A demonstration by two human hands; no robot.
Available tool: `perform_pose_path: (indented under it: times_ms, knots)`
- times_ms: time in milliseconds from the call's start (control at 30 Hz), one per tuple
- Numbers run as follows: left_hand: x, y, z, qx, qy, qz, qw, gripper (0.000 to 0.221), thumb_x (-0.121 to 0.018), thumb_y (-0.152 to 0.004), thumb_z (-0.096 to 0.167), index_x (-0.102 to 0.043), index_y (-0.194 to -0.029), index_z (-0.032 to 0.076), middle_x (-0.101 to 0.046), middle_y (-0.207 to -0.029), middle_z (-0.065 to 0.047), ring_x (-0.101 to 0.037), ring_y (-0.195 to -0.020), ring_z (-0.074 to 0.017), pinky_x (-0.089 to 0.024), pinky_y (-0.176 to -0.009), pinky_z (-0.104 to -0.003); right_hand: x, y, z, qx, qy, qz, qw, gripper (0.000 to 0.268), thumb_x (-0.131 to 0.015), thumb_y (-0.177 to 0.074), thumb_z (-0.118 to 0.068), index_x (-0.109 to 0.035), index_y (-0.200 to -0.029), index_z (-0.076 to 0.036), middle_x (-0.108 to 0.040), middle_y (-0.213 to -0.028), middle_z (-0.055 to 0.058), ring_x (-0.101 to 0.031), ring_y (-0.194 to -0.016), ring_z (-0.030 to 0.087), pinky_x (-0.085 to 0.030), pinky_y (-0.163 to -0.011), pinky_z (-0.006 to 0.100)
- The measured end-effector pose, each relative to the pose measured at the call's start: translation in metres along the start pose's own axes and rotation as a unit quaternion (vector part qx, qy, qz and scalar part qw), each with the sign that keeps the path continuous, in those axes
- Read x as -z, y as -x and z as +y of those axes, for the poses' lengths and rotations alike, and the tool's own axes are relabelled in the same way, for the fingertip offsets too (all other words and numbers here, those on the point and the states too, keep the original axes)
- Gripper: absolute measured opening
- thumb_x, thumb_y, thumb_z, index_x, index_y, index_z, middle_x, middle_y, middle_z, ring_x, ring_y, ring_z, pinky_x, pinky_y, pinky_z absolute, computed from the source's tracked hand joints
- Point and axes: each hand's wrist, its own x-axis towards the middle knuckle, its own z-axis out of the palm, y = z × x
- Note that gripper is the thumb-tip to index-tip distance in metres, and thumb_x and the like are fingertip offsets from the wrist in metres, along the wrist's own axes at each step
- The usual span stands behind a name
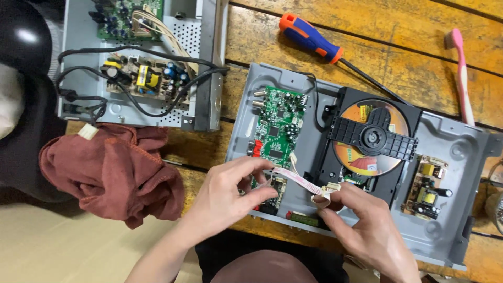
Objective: Repairing a DVD player by using a screwdriver and connecting internal ribbon cables to the circuit board
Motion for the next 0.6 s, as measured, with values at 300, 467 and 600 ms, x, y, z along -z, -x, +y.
perform_pose_path:
  times_ms: [300,467,600]
  knots:
    - [-0.033,0.056,-0.036,-0.239,-0.325,0.224,0.887,0.04,-0.061,-0.095,0.045,-0.059,-0.076,0.01,-0.066,-0.091,-0.015,-0.062,-0.078,-0.0253,-0.055,-0.065,-0.035,-0.016,0.003,0.02,-0.056,0.088,-0.034,0.994,0.013,-0.065,-0.085,-0.025,-0.069,-0.096,-0.019,-0.078,-0.084,-0.003,-0.071,-0.073,0.019,-0.05,-0.067,0.029]
    - [-0.038,0.066,-0.037,-0.178,-0.371,0.182,0.893,0.045,-0.049,-0.1,0.054,-0.071,-0.103,0.015,-0.057,-0.128,-0.016,-0.054,-0.109,-0.0302,-0.048,-0.089,-0.043,-0.019,-0.005,0.002,-0.081,0.083,-0.041,0.992,0.022,-0.064,-0.083,-0.024,-0.071,-0.103,-0.021,-0.081,-0.088,-0.005,-0.076,-0.08,0.016,-0.053,-0.071,0.03]
    - [-0.041,0.065,-0.04,-0.147,-0.31,0.159,0.926,0.029,-0.062,-0.097,0.038,-0.071,-0.101,0.011,-0.057,-0.129,-0.019,-0.054,-0.111,-0.0336,-0.042,-0.092,-0.047,-0.022,-0.013,-0.008,-0.166,0.087,-0.074,0.98,0.025,-0.061,-0.081,-0.026,-0.07,-0.104,-0.026,-0.084,-0.083,-0.01,-0.077,-0.075,0.019,-0.053,-0.068,0.03]
